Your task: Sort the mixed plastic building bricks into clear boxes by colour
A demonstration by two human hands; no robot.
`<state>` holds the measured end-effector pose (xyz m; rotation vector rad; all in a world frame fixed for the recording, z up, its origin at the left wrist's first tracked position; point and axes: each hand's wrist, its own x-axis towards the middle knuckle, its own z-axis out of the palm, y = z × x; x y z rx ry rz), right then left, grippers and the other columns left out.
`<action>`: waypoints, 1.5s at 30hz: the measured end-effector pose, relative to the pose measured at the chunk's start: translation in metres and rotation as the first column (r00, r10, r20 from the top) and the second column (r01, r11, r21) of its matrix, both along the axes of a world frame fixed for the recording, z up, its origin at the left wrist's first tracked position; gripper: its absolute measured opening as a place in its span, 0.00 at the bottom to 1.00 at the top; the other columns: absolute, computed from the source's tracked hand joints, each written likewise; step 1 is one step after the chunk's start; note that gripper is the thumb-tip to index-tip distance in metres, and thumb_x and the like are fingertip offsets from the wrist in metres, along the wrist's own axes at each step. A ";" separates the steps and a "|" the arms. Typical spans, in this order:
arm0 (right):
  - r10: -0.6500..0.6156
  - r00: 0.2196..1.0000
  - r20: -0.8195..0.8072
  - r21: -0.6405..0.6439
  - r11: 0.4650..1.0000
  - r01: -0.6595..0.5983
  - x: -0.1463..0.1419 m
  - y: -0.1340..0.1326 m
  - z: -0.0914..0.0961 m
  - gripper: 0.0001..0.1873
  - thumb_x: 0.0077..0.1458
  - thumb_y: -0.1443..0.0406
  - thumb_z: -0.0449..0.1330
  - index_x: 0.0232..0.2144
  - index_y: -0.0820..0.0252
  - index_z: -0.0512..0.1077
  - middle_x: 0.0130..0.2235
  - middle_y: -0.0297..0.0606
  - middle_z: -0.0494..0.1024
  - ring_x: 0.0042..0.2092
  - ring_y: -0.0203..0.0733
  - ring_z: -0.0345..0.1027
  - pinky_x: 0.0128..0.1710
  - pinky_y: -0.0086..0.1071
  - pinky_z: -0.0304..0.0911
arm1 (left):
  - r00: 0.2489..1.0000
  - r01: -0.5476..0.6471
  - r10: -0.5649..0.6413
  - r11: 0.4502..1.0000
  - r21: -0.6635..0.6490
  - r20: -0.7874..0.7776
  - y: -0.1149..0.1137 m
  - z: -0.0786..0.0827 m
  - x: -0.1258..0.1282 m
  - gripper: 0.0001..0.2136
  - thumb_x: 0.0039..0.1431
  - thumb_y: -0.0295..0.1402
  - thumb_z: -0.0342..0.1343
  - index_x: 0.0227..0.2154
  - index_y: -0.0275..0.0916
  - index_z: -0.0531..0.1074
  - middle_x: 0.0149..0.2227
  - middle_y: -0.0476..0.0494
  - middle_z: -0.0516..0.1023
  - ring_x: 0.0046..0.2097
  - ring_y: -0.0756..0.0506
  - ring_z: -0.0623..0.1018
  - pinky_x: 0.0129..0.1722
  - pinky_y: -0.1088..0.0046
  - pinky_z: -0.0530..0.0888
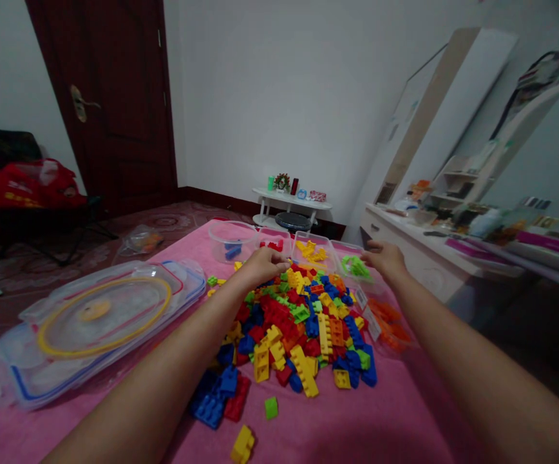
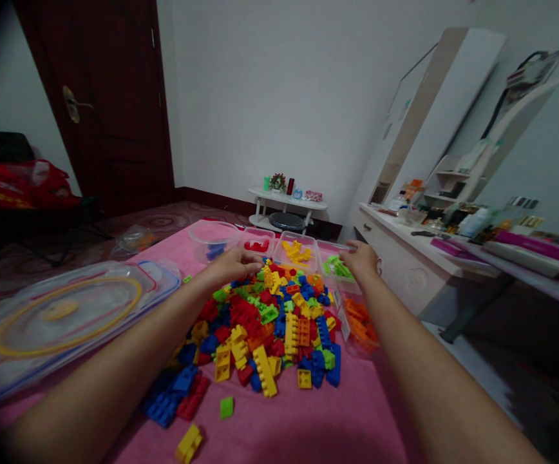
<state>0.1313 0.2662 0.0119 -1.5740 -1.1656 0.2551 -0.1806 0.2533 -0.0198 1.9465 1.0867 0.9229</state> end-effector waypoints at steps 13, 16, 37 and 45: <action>0.354 0.719 0.598 -0.412 0.905 -0.103 -0.139 -0.035 -0.041 0.19 0.47 0.60 0.61 0.42 0.61 0.75 0.42 0.47 0.78 0.45 0.50 0.71 0.43 0.38 0.63 | 0.888 0.000 0.122 0.965 0.264 -0.444 -0.012 -0.013 0.016 0.25 0.51 0.23 0.49 0.55 0.36 0.67 0.52 0.36 0.73 0.52 0.41 0.73 0.53 0.67 0.67; 0.409 0.658 0.632 -0.481 0.873 -0.082 -0.149 -0.034 -0.042 0.26 0.46 0.58 0.61 0.48 0.59 0.71 0.49 0.49 0.75 0.51 0.52 0.68 0.47 0.39 0.60 | 0.898 -0.025 0.130 0.969 0.247 -0.420 -0.012 -0.011 0.016 0.25 0.50 0.22 0.49 0.53 0.36 0.69 0.50 0.36 0.75 0.49 0.41 0.75 0.50 0.68 0.68; 0.601 0.780 0.177 -0.277 0.791 -0.546 -0.094 -0.068 -0.010 0.15 0.44 0.57 0.58 0.17 0.61 0.63 0.18 0.27 0.58 0.22 0.30 0.50 0.22 0.26 0.44 | 0.798 0.269 -0.154 0.956 0.116 -0.582 -0.036 0.028 0.004 0.18 0.46 0.35 0.61 0.43 0.39 0.77 0.37 0.44 0.80 0.34 0.47 0.76 0.32 0.77 0.67; 0.516 0.856 0.041 -0.228 0.839 -0.494 -0.083 -0.094 0.027 0.15 0.39 0.55 0.60 0.22 0.63 0.69 0.19 0.28 0.63 0.21 0.30 0.53 0.21 0.26 0.47 | 0.690 0.660 -0.429 0.703 0.265 -0.583 -0.081 0.028 0.042 0.23 0.47 0.36 0.64 0.49 0.43 0.73 0.49 0.41 0.74 0.49 0.43 0.73 0.48 0.71 0.67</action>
